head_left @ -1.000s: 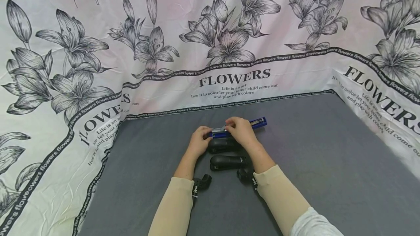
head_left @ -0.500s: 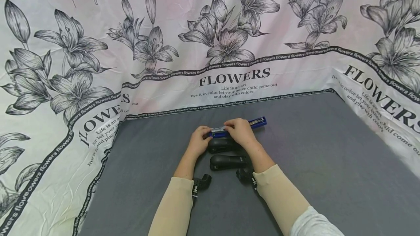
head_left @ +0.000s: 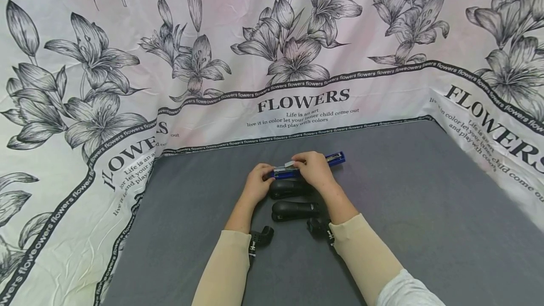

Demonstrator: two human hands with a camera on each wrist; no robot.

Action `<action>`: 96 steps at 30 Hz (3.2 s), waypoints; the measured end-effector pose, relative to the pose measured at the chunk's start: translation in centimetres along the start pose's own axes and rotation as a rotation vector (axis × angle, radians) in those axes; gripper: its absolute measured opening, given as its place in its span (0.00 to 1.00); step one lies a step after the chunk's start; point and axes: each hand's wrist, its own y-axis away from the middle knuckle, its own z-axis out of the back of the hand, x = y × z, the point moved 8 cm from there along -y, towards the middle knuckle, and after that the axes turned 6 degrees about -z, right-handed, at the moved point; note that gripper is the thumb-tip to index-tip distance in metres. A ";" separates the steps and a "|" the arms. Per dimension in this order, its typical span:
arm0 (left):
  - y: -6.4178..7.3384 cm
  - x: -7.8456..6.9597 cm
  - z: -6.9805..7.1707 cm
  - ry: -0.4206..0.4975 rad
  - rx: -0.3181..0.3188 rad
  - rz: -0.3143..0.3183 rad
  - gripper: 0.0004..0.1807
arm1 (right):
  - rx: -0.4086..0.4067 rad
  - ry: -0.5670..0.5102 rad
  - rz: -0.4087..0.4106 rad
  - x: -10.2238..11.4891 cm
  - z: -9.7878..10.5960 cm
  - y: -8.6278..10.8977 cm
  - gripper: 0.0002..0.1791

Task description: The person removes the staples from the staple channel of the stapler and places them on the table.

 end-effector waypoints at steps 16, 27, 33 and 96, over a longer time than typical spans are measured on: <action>0.2 -0.1 0.2 -0.011 0.008 -0.016 0.18 | -0.032 -0.034 0.025 0.9 2.9 0.8 0.13; 0.1 -0.2 0.2 0.008 0.000 -0.005 0.17 | -0.090 -0.036 0.036 1.3 5.4 1.4 0.12; 0.1 -0.2 0.2 0.006 -0.002 -0.016 0.16 | -0.131 -0.044 0.030 0.8 6.9 1.7 0.12; 0.0 0.2 0.0 0.003 -0.004 -0.014 0.18 | -0.215 0.020 -0.309 -13.7 12.5 1.8 0.16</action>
